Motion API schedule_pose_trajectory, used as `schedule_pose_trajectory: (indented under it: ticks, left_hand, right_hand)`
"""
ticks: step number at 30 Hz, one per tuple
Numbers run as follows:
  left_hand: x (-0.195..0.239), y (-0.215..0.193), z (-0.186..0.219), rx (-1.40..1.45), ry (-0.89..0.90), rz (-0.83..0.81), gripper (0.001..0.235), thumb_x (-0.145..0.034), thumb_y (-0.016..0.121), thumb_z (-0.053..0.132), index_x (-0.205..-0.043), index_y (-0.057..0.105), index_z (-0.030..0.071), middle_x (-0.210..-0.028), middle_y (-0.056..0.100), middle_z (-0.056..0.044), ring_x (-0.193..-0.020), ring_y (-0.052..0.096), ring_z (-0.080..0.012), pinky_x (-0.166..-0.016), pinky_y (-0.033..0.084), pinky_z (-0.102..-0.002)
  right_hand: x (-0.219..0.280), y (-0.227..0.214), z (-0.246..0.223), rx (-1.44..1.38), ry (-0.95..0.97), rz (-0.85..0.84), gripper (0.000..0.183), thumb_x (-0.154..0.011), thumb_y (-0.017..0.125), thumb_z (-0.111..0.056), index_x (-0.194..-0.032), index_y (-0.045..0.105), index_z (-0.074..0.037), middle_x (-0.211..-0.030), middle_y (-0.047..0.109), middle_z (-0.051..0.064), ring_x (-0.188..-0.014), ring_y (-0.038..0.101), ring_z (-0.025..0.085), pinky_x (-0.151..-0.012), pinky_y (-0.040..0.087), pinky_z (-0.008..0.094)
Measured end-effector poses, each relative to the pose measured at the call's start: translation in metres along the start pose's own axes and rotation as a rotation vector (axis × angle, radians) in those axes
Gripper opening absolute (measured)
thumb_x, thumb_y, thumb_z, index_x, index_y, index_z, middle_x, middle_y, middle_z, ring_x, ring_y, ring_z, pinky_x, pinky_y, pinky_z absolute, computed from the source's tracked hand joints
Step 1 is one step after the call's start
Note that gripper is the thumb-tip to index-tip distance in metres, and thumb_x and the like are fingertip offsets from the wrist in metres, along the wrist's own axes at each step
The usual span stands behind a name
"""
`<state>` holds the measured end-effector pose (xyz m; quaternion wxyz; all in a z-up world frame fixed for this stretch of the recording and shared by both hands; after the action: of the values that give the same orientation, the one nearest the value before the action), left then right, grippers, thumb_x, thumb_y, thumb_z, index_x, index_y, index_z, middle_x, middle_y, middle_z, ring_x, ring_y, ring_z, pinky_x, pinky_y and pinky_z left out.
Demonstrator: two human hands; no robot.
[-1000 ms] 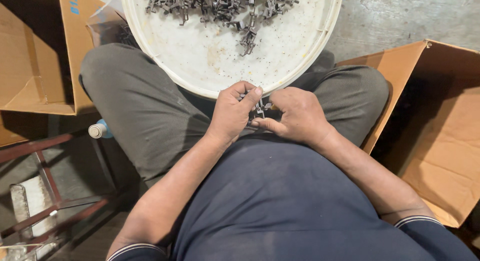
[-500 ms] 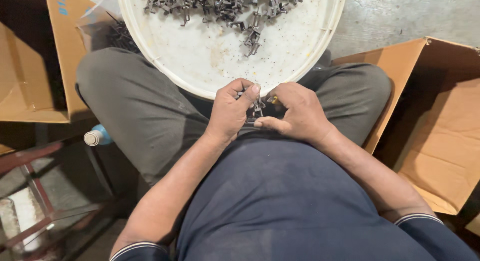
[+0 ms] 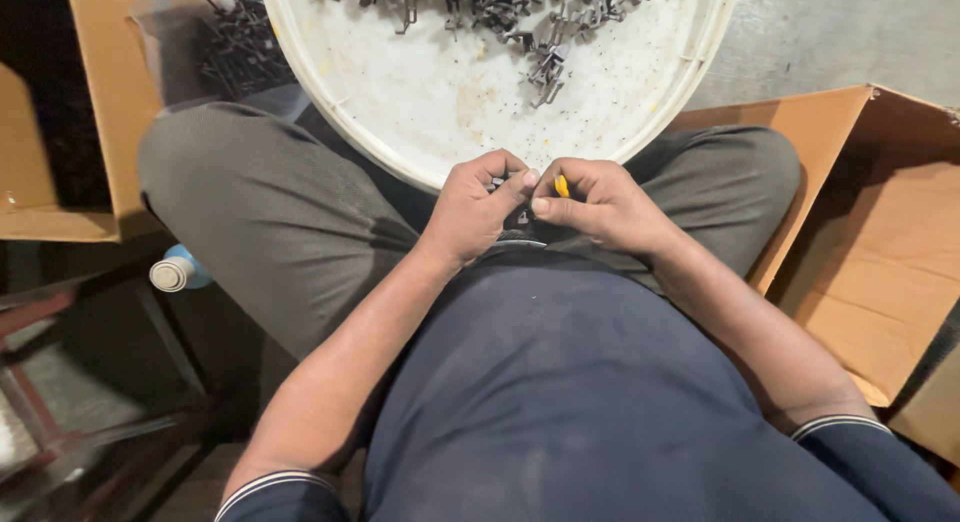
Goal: The person sits cross-legged on the floor with a white basin of small metal parts on their lap. They repeatedly pick up individual metal pieces and use a yellow-handled tool to manipulate or assemble them, then place the pieces back into the basin.
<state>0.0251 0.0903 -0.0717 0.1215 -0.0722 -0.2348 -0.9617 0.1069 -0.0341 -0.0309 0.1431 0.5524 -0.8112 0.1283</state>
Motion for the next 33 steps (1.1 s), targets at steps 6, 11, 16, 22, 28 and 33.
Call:
schedule_pose_trajectory:
  ticks: [6,11,16,22,28,33]
  left_hand:
    - [-0.005,-0.023,-0.009,0.255,-0.041,0.109,0.016,-0.102,0.069,0.015,-0.093,0.069,0.001,-0.08,0.062,0.003,-0.073,0.052,-0.0028,-0.066,0.045,-0.02]
    - [0.0,-0.033,-0.013,0.37,-0.172,0.2,0.017,-0.1,0.068,0.019,-0.094,0.067,0.004,-0.073,0.061,0.002,-0.061,0.052,-0.0069,-0.052,0.039,-0.023]
    - [0.002,-0.034,0.001,0.462,-0.076,0.166,0.016,-0.103,0.068,0.019,-0.101,0.067,0.004,-0.08,0.062,0.002,-0.068,0.056,-0.005,-0.06,0.046,-0.022]
    - [0.004,-0.027,0.012,0.483,-0.098,0.015,0.017,-0.102,0.066,0.022,-0.103,0.067,0.005,-0.083,0.066,-0.002,-0.067,0.059,-0.0084,-0.062,0.049,-0.023]
    - [0.01,-0.024,0.011,0.455,-0.136,-0.094,0.021,-0.104,0.067,0.024,-0.102,0.066,0.003,-0.084,0.064,-0.002,-0.07,0.058,-0.0089,-0.065,0.049,-0.024]
    - [0.009,-0.022,0.009,0.435,-0.156,-0.112,0.021,-0.104,0.067,0.024,-0.102,0.065,0.003,-0.084,0.064,-0.002,-0.07,0.057,-0.0082,-0.065,0.049,-0.023]
  right_hand:
    - [-0.011,0.003,-0.009,0.113,0.069,0.182,0.024,-0.103,0.059,-0.022,-0.119,0.065,-0.006,-0.089,0.065,-0.005,-0.069,0.051,0.001,-0.062,0.045,0.02]
    - [-0.009,0.008,-0.035,0.34,-0.018,0.246,0.028,-0.109,0.054,-0.024,-0.127,0.066,-0.005,-0.091,0.069,0.001,-0.08,0.06,0.006,-0.074,0.05,0.024]
    - [-0.011,0.017,-0.057,0.56,-0.021,0.277,0.049,-0.091,0.071,-0.036,-0.128,0.062,-0.005,-0.087,0.067,0.006,-0.078,0.065,0.016,-0.073,0.053,0.031]
    - [-0.017,0.025,-0.081,0.795,-0.194,0.236,0.061,-0.067,0.09,-0.051,-0.098,0.067,-0.004,-0.083,0.065,0.012,-0.074,0.066,0.031,-0.067,0.052,0.039]
    - [-0.018,0.025,-0.074,0.868,-0.151,0.186,0.064,-0.068,0.088,-0.06,-0.076,0.058,-0.003,-0.072,0.06,0.013,-0.068,0.061,0.036,-0.061,0.047,0.043]
    - [-0.015,0.028,-0.075,0.854,-0.215,0.171,0.066,-0.068,0.086,-0.062,-0.075,0.057,-0.003,-0.071,0.058,0.013,-0.067,0.06,0.035,-0.06,0.047,0.043]
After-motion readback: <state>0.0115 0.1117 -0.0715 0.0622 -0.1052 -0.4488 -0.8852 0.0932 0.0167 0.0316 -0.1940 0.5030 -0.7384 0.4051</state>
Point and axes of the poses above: each hand's wrist, its own x-axis away from the middle knuckle, its own y-axis out of the palm, z = x × y, the point moved 7 cm from there along -x, towards the middle knuckle
